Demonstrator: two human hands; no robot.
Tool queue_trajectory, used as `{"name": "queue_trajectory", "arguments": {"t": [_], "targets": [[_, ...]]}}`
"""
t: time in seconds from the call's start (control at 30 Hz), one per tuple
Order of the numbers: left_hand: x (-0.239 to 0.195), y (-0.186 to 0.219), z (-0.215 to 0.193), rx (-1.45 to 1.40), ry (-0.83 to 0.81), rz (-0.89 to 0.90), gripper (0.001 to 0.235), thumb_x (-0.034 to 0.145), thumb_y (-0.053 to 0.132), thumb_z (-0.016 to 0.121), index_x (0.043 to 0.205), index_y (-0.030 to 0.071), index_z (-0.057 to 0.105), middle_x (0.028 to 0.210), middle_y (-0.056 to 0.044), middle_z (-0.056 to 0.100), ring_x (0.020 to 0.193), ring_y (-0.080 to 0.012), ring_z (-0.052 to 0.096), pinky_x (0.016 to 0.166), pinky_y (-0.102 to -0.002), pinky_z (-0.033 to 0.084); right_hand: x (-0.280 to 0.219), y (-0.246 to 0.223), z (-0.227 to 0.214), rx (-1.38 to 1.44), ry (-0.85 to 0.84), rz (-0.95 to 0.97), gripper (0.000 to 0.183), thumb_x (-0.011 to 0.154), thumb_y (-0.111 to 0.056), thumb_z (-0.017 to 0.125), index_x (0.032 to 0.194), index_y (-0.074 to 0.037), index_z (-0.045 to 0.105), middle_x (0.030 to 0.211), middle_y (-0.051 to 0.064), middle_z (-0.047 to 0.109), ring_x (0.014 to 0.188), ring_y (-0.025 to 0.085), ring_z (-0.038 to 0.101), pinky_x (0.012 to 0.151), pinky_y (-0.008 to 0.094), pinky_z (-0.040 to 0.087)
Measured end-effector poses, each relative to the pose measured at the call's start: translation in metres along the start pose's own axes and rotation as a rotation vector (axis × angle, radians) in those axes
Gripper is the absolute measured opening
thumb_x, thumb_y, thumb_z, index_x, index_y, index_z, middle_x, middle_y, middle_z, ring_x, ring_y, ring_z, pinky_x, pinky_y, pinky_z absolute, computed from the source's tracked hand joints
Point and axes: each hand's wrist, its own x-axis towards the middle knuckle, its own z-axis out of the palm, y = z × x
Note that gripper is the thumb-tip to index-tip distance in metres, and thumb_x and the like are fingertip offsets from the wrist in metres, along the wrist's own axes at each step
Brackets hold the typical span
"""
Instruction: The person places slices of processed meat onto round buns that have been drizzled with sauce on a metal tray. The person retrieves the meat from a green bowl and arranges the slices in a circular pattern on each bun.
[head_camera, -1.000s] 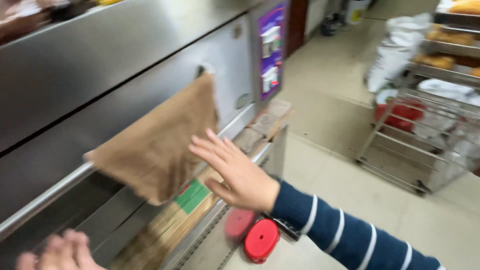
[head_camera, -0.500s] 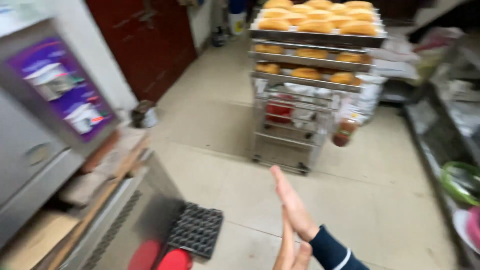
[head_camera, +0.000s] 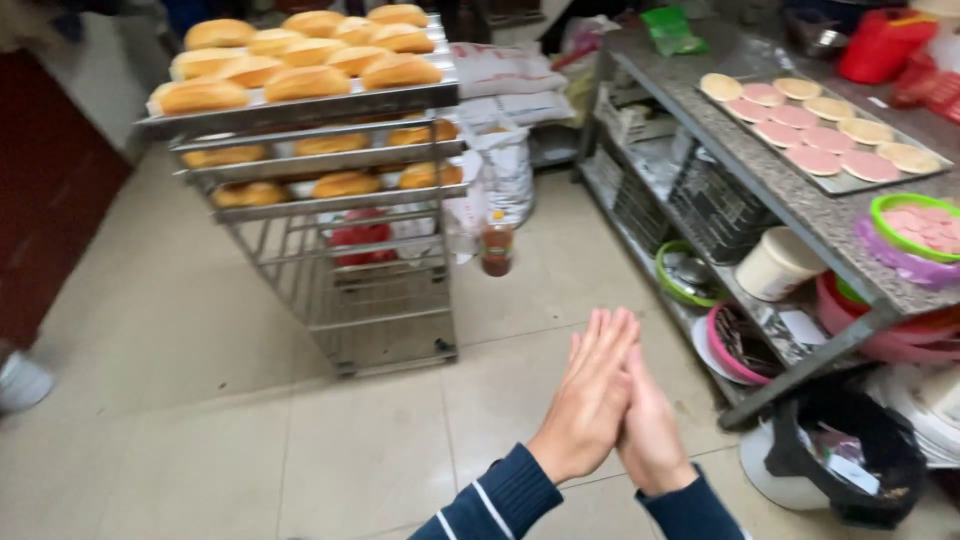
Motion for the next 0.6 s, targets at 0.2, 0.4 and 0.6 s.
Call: {"name": "queue_trajectory", "arguments": {"t": [0.2,0.4,0.6], "targets": [[0.081,-0.081,0.026,0.724,-0.192,0.479,0.074,0.105,0.021,0.053,0.167,-0.019,0.045,0.174,-0.042,0.047,0.167,-0.0534,0.041,0.142,-0.067,0.023,0.135,-0.005,-0.053,-0.215,0.270,0.056,0.039,0.113,-0.030,0.057,0.139,-0.002,0.066,0.138,0.017,0.075,0.125,0.024,0.073,0.107,0.036,0.057],[0.196,-0.140,0.027,0.628,-0.328,0.607,0.082,0.101,0.037,0.076,0.166,-0.006,0.054,0.175,-0.026,0.053,0.166,-0.0471,0.044,0.133,-0.071,0.029,0.243,-0.001,-0.122,-0.754,0.494,0.048,0.068,0.116,-0.057,0.044,0.077,-0.007,0.068,0.075,0.011,0.078,0.078,0.021,0.072,0.079,0.040,0.055],[0.273,-0.182,0.047,0.325,-0.684,0.578,0.060,0.107,0.039,0.073,0.158,0.009,0.065,0.172,-0.023,0.054,0.149,-0.0489,0.055,0.122,-0.070,0.041,0.273,-0.008,-0.175,-0.826,0.561,0.017,0.064,0.115,-0.053,0.049,0.074,-0.010,0.071,0.072,0.002,0.076,0.074,0.015,0.069,0.076,0.035,0.052]]}}
